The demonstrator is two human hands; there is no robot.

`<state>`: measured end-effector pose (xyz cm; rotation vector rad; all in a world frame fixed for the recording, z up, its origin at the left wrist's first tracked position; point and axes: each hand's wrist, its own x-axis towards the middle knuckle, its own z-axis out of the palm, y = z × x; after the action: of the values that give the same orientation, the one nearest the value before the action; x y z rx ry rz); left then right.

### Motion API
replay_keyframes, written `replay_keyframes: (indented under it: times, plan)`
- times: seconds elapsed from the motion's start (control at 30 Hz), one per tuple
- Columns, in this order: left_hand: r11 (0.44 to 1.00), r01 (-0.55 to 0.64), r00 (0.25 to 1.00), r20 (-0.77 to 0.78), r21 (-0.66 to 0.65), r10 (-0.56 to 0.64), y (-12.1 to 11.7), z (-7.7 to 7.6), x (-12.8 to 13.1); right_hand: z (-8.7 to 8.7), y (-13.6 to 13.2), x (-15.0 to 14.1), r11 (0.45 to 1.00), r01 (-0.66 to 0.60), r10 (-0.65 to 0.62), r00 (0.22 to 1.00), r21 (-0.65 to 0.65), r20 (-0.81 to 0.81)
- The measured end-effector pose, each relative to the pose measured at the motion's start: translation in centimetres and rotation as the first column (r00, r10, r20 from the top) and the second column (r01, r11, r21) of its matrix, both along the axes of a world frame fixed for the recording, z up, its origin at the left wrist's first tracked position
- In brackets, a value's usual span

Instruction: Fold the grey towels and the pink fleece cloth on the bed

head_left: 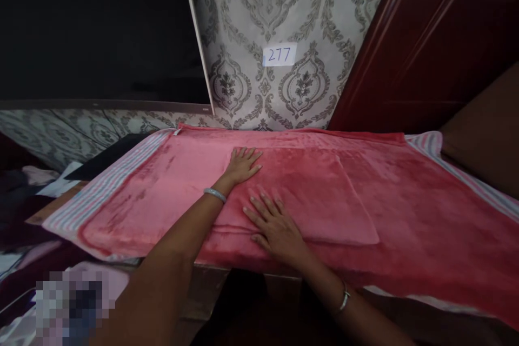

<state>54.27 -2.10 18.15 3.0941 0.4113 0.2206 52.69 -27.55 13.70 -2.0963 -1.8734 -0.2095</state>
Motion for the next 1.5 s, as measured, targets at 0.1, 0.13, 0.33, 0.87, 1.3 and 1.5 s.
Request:
replay_keyframes:
  times: [0.1,0.13,0.33,0.87,1.3,1.5]
  plan:
    - [1.000,-0.008,1.000,-0.002,0.002,0.008,0.3,0.4,0.2,-0.6,-1.2,-1.1,1.000,0.019,-0.019,0.999,-0.002,-0.033]
    - [1.000,-0.010,1.000,-0.010,-0.003,0.010,0.3,0.8,0.2,-0.5,-1.8,-1.4,1.000,0.018,-0.019,0.999,-0.008,-0.045]
    - [1.000,-0.017,0.999,0.039,-0.004,0.017,-1.6,4.8,-3.6,2.6,-7.2,1.1,1.000,0.005,-0.003,0.996,0.017,-0.094]
    - [0.996,0.090,0.929,0.361,0.005,-0.086,-3.8,-4.1,-13.4,-1.7,-13.0,7.9,0.851,0.498,-0.486,0.867,0.166,-0.113]
    - [0.995,0.088,0.922,0.374,0.047,-0.099,-4.7,-4.7,-18.7,-3.7,-16.6,10.2,0.868,0.440,-0.390,0.891,0.229,-0.231]
    - [0.998,0.037,0.891,0.450,0.057,-0.059,-4.8,-4.4,-18.8,-2.8,-16.8,11.2,0.858,0.433,-0.374,0.895,0.275,-0.242]
